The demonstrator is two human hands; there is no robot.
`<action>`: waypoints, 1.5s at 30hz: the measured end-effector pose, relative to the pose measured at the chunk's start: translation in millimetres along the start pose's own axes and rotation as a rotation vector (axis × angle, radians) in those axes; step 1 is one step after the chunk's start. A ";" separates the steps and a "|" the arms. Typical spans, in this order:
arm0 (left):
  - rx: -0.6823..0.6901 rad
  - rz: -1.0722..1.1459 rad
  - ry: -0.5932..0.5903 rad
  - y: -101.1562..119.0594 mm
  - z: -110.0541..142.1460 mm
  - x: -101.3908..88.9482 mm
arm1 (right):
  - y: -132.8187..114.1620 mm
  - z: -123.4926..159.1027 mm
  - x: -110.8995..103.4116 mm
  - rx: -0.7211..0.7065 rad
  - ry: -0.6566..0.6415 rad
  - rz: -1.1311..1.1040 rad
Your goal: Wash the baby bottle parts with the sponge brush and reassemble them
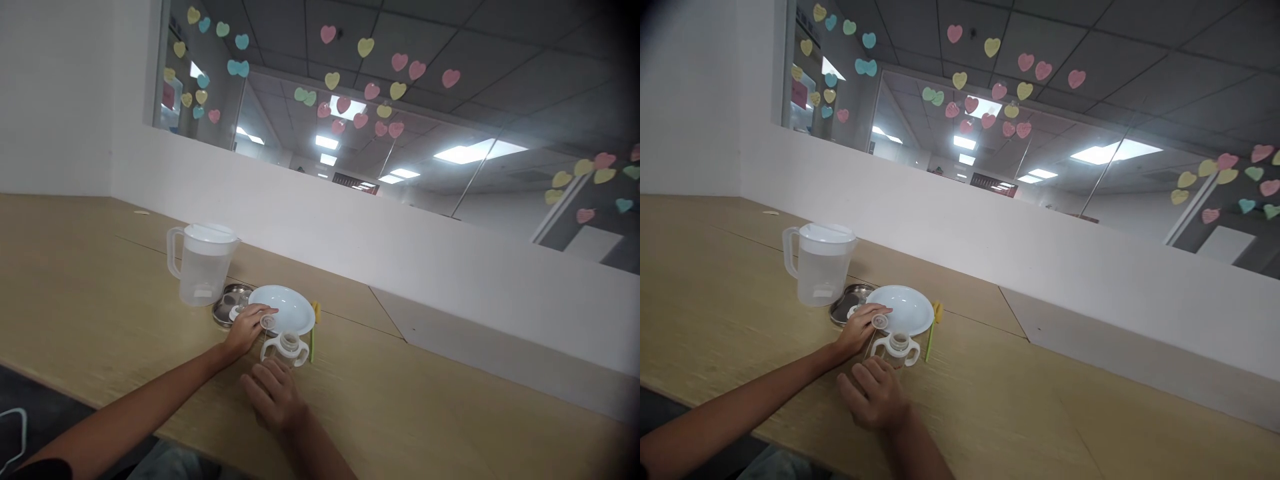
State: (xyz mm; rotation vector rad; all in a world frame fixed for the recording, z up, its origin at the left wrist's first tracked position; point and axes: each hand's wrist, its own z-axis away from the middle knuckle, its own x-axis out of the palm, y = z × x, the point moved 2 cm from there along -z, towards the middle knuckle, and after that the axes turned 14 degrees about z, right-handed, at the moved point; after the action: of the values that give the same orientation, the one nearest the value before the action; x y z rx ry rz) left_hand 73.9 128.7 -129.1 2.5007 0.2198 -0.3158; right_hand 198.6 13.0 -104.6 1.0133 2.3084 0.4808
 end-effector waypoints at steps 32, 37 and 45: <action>0.252 0.025 0.096 10.8 3.1 -3.0 | 17.1 -3.4 7.1 0.096 0.028 0.180; 0.234 0.053 0.072 13.4 4.6 -3.2 | 20.9 0.2 10.3 0.168 0.015 0.279; 0.225 0.036 0.084 9.6 4.4 -1.2 | 20.7 -0.1 13.6 0.208 0.044 0.322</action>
State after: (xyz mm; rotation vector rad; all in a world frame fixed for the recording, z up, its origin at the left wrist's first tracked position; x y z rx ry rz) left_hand 74.2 118.3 -127.0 2.7405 0.1814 -0.2316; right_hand 202.4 36.6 -98.4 1.5025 2.2761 0.3960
